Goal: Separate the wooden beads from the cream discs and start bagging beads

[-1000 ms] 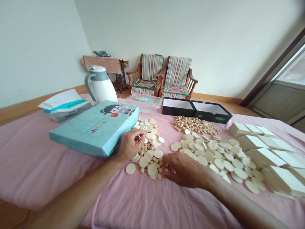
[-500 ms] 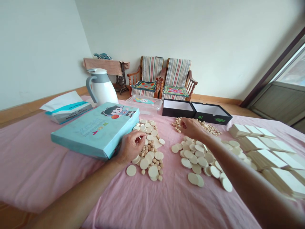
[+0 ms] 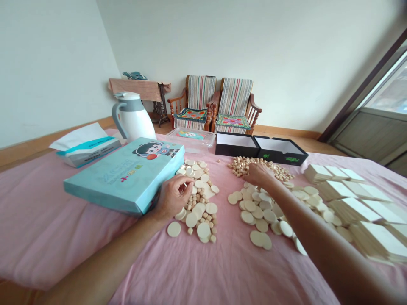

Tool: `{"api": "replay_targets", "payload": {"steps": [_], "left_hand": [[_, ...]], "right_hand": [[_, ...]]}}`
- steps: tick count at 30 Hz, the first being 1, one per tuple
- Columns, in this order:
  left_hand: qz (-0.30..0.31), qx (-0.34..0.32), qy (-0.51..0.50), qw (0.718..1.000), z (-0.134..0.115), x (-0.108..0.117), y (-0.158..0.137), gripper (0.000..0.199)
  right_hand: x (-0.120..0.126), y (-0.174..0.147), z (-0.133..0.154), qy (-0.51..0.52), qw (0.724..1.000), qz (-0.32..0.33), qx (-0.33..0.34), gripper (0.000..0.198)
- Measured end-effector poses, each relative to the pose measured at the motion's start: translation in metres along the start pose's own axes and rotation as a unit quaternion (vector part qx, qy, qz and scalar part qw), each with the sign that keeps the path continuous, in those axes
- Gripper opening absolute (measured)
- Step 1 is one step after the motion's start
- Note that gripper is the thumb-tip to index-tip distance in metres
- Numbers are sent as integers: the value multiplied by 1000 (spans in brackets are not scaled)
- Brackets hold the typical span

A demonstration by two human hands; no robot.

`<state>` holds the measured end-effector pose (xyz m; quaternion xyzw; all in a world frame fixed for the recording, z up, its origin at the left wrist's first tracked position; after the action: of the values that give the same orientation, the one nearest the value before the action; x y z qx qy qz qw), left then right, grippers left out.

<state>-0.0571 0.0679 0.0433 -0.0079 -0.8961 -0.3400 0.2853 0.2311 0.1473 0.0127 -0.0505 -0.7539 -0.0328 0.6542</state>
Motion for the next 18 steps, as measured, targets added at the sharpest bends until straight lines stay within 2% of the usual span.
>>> {"api": "replay_targets", "payload": {"steps": [5, 9, 14, 18], "left_hand": [[2, 0, 2, 1000, 0, 0, 0, 13], [10, 2, 11, 1000, 0, 0, 0, 15], [7, -1, 9, 1000, 0, 0, 1, 14], [6, -3, 12, 1000, 0, -1, 1, 15]], "right_hand": [[-4, 0, -2, 26, 1000, -14, 2, 26], [9, -11, -15, 54, 997, -50, 3, 22], [36, -39, -62, 117, 985, -124, -19, 15], [29, -62, -108, 150, 981, -121, -1, 10]]}}
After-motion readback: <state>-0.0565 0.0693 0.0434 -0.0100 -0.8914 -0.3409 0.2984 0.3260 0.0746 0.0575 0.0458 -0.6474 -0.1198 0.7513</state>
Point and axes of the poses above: each hand's wrist, its own y-axis towards the middle knuckle, its own x-axis out of the back of the hand, z = x × y, the point moved 8 cm from there along y, towards the middle knuckle, and after that the axes turned 8 degrees about -y, right-handed, at the moved point
